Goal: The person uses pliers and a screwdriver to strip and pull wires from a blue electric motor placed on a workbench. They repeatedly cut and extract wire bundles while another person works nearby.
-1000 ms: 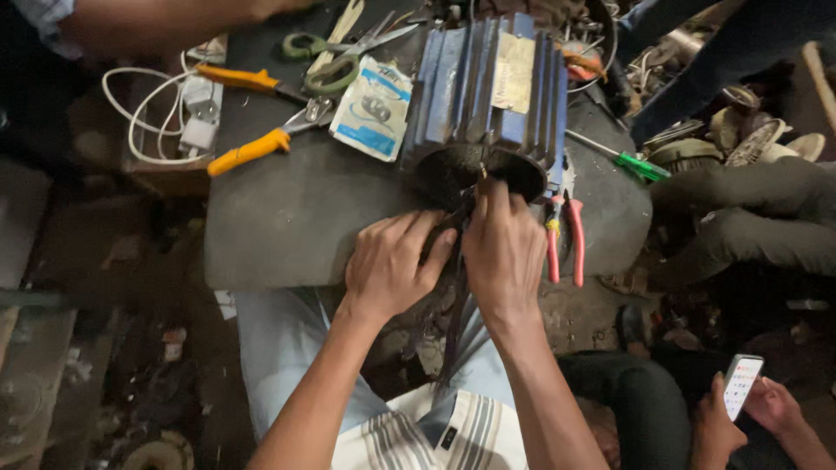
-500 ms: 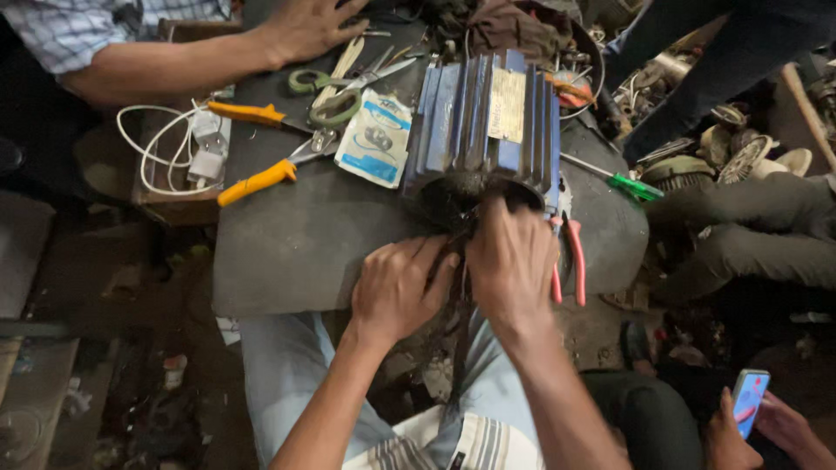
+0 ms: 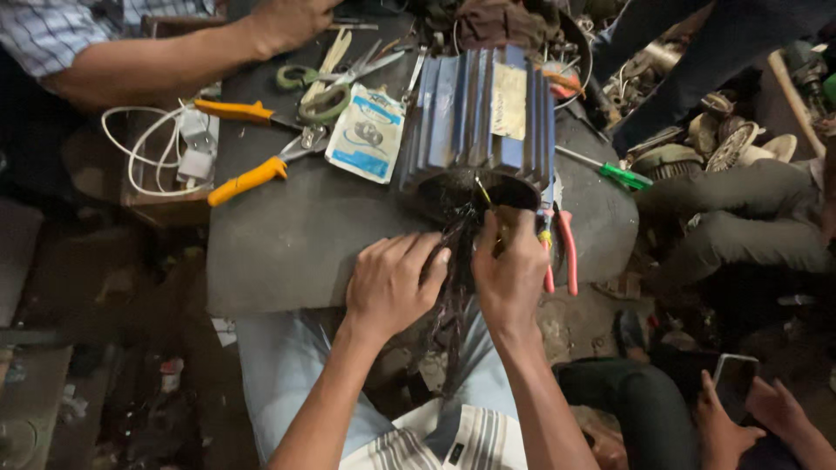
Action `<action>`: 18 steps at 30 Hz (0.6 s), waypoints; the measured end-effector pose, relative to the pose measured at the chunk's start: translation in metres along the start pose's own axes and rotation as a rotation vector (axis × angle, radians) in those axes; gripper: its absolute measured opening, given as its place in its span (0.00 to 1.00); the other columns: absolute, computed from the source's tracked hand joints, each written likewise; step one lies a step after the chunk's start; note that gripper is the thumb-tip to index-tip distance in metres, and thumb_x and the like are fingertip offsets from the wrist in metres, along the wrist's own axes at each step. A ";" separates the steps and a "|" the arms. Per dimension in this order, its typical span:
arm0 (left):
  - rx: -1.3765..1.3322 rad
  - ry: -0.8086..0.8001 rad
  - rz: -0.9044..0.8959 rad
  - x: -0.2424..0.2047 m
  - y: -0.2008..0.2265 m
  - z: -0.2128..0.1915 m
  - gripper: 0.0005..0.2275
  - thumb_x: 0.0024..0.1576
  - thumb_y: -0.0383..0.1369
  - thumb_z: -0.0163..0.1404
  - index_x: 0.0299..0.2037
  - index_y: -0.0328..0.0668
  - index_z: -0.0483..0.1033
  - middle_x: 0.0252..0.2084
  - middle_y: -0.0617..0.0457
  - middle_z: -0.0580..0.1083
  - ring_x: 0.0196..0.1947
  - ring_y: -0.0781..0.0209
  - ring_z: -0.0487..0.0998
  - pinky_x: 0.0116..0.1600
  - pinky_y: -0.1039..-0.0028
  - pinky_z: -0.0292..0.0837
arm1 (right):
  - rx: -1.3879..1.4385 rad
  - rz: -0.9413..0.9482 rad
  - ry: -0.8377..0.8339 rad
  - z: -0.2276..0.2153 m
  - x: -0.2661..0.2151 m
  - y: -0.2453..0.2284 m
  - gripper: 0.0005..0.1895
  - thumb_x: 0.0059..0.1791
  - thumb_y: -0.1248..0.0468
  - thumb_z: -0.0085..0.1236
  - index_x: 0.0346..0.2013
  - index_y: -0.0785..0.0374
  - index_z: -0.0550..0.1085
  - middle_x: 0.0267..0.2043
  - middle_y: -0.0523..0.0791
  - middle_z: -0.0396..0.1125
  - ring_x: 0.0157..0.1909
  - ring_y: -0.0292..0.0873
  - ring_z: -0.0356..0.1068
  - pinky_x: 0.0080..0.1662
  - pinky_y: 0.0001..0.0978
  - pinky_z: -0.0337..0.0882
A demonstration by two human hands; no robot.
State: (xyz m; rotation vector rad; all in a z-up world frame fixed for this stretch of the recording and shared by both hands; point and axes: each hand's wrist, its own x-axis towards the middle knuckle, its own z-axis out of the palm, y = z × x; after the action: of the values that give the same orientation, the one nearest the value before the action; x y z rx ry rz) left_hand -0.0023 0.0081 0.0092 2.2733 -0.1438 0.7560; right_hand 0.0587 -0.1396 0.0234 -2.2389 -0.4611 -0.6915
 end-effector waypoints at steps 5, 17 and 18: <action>0.005 -0.009 -0.004 -0.001 0.001 -0.003 0.10 0.59 0.34 0.52 0.44 0.35 0.79 0.37 0.42 0.80 0.35 0.42 0.80 0.42 0.56 0.74 | -0.107 -0.079 -0.059 0.005 0.017 -0.011 0.02 0.54 0.73 0.54 0.41 0.70 0.71 0.35 0.61 0.71 0.37 0.65 0.71 0.39 0.55 0.69; -0.132 -0.011 -0.126 0.004 0.012 -0.016 0.13 0.62 0.36 0.48 0.46 0.35 0.81 0.43 0.43 0.80 0.44 0.42 0.80 0.49 0.58 0.75 | -0.020 -0.065 -0.079 -0.044 -0.012 -0.019 0.09 0.54 0.71 0.57 0.48 0.69 0.71 0.40 0.56 0.73 0.39 0.53 0.76 0.39 0.41 0.75; -0.091 0.049 -0.084 0.006 0.016 -0.020 0.14 0.63 0.37 0.46 0.47 0.35 0.81 0.46 0.42 0.79 0.49 0.43 0.78 0.55 0.56 0.70 | 0.032 0.057 -0.076 -0.048 -0.021 -0.022 0.10 0.54 0.68 0.57 0.48 0.67 0.71 0.41 0.53 0.74 0.38 0.46 0.79 0.38 0.35 0.77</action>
State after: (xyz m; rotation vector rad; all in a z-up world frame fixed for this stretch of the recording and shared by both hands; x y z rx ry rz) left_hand -0.0119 0.0101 0.0335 2.1593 -0.0577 0.7456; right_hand 0.0149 -0.1629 0.0501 -2.2452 -0.4408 -0.5676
